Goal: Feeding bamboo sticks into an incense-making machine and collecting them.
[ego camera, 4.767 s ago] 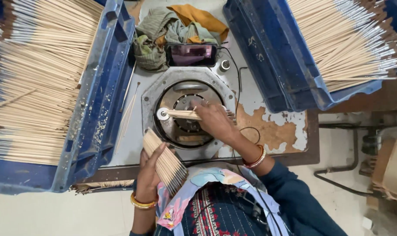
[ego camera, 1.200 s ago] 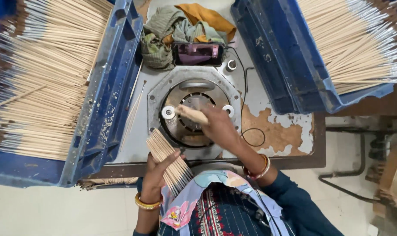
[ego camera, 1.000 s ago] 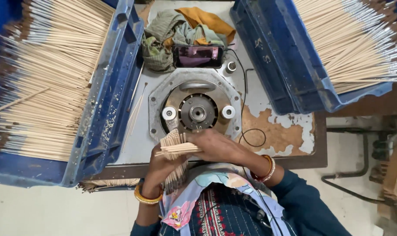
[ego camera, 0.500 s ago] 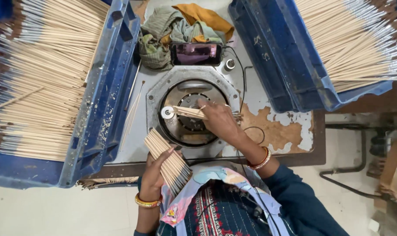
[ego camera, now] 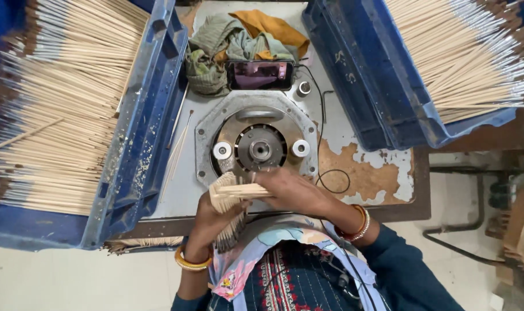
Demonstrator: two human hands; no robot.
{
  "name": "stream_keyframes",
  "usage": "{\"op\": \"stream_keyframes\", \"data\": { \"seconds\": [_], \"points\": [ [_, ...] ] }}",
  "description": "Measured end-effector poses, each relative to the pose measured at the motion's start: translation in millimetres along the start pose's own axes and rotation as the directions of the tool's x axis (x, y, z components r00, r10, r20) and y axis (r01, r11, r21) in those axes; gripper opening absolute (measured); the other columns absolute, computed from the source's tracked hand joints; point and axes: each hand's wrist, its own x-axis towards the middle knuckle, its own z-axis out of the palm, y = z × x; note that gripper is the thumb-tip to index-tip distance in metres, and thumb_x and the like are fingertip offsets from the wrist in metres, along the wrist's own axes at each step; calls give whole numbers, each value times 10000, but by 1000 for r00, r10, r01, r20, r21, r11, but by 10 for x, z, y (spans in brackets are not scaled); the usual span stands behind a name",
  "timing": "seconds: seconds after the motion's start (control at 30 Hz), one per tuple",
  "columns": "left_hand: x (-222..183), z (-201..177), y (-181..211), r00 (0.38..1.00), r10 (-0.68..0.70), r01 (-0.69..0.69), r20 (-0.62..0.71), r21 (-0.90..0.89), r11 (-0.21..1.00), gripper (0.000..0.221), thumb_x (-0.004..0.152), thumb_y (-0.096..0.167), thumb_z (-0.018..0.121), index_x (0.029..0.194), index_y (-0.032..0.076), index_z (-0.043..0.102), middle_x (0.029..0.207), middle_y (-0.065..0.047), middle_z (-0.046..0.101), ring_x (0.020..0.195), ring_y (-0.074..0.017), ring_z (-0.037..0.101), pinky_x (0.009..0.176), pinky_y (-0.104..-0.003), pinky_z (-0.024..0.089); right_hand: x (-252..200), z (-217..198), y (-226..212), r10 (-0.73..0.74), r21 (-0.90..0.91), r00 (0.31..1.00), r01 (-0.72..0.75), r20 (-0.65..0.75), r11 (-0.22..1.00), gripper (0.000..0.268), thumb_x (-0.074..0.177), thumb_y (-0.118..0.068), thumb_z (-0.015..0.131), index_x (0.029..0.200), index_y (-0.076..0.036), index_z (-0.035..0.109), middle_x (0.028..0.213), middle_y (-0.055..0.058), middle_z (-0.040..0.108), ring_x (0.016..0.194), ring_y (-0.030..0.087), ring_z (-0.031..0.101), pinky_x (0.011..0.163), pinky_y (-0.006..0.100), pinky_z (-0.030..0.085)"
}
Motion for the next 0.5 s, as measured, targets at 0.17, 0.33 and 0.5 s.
{"op": "stream_keyframes", "data": {
  "seconds": [0.17,0.33,0.5],
  "points": [
    [-42,38,-182,848,-490,367,-200,-444,817,302,887,84,802,1124,-73,698,935,-152,739,794,-208,737,644,-325,586,-1,-218,198,110,-207,965,-161,-239,965,478,773,-44,723,1239,-88,626,931,181,709,860,393,698,744,471,551],
    [-138,15,-422,789,-594,428,-157,-554,715,327,820,67,795,1084,-8,617,916,-133,731,741,-255,748,597,-369,620,189,94,633,178,-365,962,-245,-208,898,503,805,-20,684,1296,-44,579,897,219,690,816,437,677,709,518,538],
    [-171,-35,-528,807,-567,406,-164,-543,735,341,798,34,796,1085,14,614,916,-105,728,760,-235,749,615,-345,613,227,212,730,197,-368,964,-252,-181,895,483,820,-23,678,1290,-28,567,833,227,674,774,452,669,663,545,523]
  ]
}}
